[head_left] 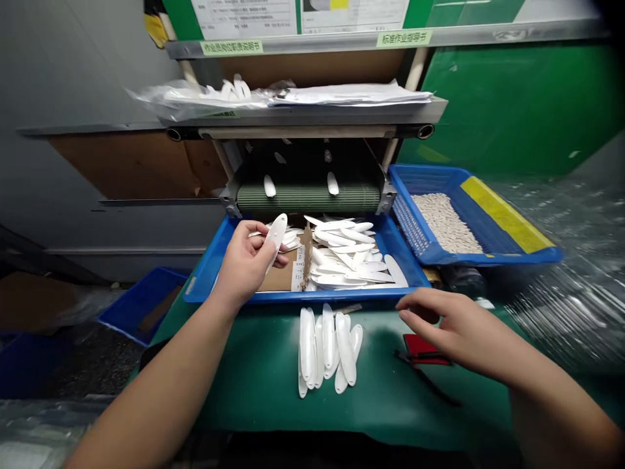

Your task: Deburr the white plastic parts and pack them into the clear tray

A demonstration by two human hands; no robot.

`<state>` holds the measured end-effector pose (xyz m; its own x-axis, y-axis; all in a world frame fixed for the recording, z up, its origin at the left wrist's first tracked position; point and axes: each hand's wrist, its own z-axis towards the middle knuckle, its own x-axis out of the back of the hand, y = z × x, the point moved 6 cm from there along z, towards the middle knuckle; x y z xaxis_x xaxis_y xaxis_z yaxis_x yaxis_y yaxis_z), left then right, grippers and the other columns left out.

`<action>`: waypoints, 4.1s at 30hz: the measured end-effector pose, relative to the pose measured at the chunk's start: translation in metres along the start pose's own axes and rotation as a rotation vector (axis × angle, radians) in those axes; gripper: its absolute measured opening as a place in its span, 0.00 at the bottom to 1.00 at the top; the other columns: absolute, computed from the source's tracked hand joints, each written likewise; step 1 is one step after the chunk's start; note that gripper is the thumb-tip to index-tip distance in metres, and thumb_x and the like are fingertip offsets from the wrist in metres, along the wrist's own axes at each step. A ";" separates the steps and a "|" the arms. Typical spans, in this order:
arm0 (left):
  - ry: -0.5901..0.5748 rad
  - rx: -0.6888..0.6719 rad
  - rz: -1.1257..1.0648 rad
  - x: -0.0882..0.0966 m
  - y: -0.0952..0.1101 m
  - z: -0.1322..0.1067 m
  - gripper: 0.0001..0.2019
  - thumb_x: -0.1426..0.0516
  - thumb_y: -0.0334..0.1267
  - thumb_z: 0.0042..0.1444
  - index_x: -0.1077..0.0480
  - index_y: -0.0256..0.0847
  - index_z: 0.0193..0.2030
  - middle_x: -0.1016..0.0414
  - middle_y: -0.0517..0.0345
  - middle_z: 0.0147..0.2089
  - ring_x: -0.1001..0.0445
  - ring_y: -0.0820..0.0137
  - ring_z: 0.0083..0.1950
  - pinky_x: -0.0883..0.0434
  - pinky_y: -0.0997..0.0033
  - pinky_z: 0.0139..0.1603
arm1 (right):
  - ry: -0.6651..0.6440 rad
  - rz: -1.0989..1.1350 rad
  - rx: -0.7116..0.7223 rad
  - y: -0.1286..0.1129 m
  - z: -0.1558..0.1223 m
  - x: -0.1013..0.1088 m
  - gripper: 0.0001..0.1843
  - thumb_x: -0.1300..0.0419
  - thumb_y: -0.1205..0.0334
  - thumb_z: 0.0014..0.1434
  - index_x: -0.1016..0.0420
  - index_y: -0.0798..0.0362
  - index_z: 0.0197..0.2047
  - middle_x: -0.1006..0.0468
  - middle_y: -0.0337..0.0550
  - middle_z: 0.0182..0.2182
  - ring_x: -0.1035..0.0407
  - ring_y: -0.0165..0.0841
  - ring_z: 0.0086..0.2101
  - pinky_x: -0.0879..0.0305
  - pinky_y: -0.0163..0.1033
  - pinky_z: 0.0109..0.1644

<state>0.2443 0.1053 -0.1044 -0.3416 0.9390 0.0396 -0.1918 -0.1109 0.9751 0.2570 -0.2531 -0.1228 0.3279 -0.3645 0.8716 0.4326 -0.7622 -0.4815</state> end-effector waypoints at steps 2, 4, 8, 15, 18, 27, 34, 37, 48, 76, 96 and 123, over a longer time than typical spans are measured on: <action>-0.026 0.032 -0.121 -0.014 0.000 -0.017 0.15 0.38 0.41 0.56 0.36 0.49 0.48 0.24 0.65 0.32 0.25 0.70 0.27 0.21 0.71 0.28 | -0.028 -0.034 -0.109 0.026 -0.019 -0.007 0.20 0.47 0.39 0.70 0.23 0.42 0.51 0.25 0.37 0.52 0.29 0.36 0.49 0.30 0.41 0.48; -0.095 0.104 -0.230 -0.029 -0.007 -0.032 0.13 0.40 0.37 0.56 0.32 0.47 0.49 0.27 0.65 0.29 0.29 0.72 0.23 0.28 0.75 0.20 | -0.029 -0.118 -0.163 0.051 -0.036 -0.020 0.23 0.47 0.39 0.69 0.26 0.42 0.57 0.28 0.38 0.58 0.32 0.39 0.56 0.32 0.45 0.57; -0.322 0.276 -0.378 -0.056 -0.026 -0.063 0.13 0.43 0.38 0.58 0.32 0.49 0.50 0.28 0.65 0.31 0.30 0.74 0.23 0.31 0.78 0.19 | -0.037 -0.127 -0.235 0.089 -0.054 -0.043 0.31 0.50 0.38 0.69 0.32 0.44 0.67 0.34 0.39 0.66 0.39 0.39 0.64 0.42 0.49 0.69; -0.512 0.441 -0.486 -0.081 -0.038 -0.088 0.09 0.47 0.33 0.56 0.36 0.48 0.43 0.30 0.68 0.31 0.31 0.74 0.22 0.30 0.76 0.19 | -0.122 -0.152 -0.251 0.097 -0.047 -0.044 0.30 0.52 0.42 0.68 0.28 0.49 0.63 0.29 0.48 0.56 0.34 0.42 0.57 0.37 0.50 0.62; -0.500 0.469 -0.517 -0.084 -0.039 -0.087 0.09 0.49 0.33 0.53 0.38 0.47 0.42 0.27 0.66 0.31 0.30 0.72 0.22 0.31 0.75 0.17 | -0.221 -0.082 -0.262 0.100 -0.043 -0.036 0.28 0.50 0.38 0.67 0.24 0.50 0.56 0.28 0.48 0.54 0.31 0.42 0.52 0.35 0.48 0.58; -0.490 0.466 -0.482 -0.081 -0.041 -0.086 0.09 0.48 0.41 0.59 0.33 0.49 0.46 0.31 0.65 0.26 0.34 0.74 0.21 0.35 0.79 0.17 | 0.126 0.427 -0.273 0.052 -0.027 0.006 0.27 0.36 0.34 0.62 0.32 0.49 0.47 0.24 0.43 0.41 0.27 0.37 0.41 0.29 0.38 0.43; -0.473 0.410 -0.383 -0.078 -0.038 -0.081 0.15 0.44 0.53 0.63 0.30 0.44 0.44 0.24 0.61 0.28 0.26 0.73 0.25 0.26 0.79 0.26 | -0.024 0.509 -0.135 0.006 0.000 -0.024 0.33 0.35 0.40 0.65 0.35 0.45 0.65 0.26 0.42 0.37 0.28 0.34 0.36 0.27 0.38 0.40; -0.450 0.372 -0.311 -0.072 -0.038 -0.077 0.16 0.44 0.54 0.63 0.30 0.44 0.46 0.21 0.58 0.32 0.23 0.71 0.27 0.24 0.79 0.29 | -0.048 0.395 -0.149 0.015 -0.003 -0.025 0.31 0.37 0.38 0.66 0.33 0.43 0.67 0.25 0.42 0.40 0.28 0.34 0.39 0.28 0.37 0.42; 0.264 -0.188 0.075 0.021 -0.010 -0.023 0.17 0.48 0.53 0.66 0.30 0.47 0.54 0.18 0.58 0.39 0.21 0.70 0.41 0.23 0.72 0.43 | 0.091 -0.229 -0.298 0.088 -0.054 -0.003 0.34 0.47 0.33 0.66 0.26 0.43 0.66 0.26 0.45 0.59 0.31 0.51 0.57 0.31 0.57 0.56; -0.232 0.464 0.521 -0.083 -0.095 -0.141 0.34 0.48 0.63 0.56 0.37 0.43 0.62 0.27 0.35 0.58 0.23 0.47 0.52 0.23 0.47 0.55 | -0.088 0.223 -0.015 -0.065 0.033 -0.157 0.47 0.63 0.36 0.70 0.42 0.68 0.73 0.39 0.62 0.68 0.42 0.51 0.67 0.50 0.56 0.72; 0.781 0.367 -0.611 0.125 -0.041 -0.290 0.38 0.32 0.27 0.35 0.33 0.47 0.57 0.25 0.56 0.45 0.21 0.67 0.40 0.22 0.75 0.35 | -0.511 0.365 0.704 -0.288 0.014 -0.241 0.34 0.47 0.38 0.65 0.34 0.43 0.68 0.27 0.50 0.51 0.28 0.44 0.45 0.29 0.50 0.48; 1.199 0.911 0.418 0.313 0.002 -0.505 0.42 0.33 0.47 0.47 0.42 0.56 0.69 0.32 0.50 0.70 0.27 0.49 0.62 0.27 0.62 0.45 | -0.676 -0.033 1.025 -0.483 -0.037 -0.365 0.22 0.44 0.59 0.68 0.27 0.45 0.64 0.22 0.37 0.35 0.31 0.31 0.32 0.40 0.37 0.35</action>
<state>-0.3275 0.2347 -0.2002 -0.8178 0.0453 0.5737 0.5498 0.3557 0.7557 -0.1022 0.2283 -0.2052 0.5421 0.2301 0.8082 0.8088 0.1179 -0.5761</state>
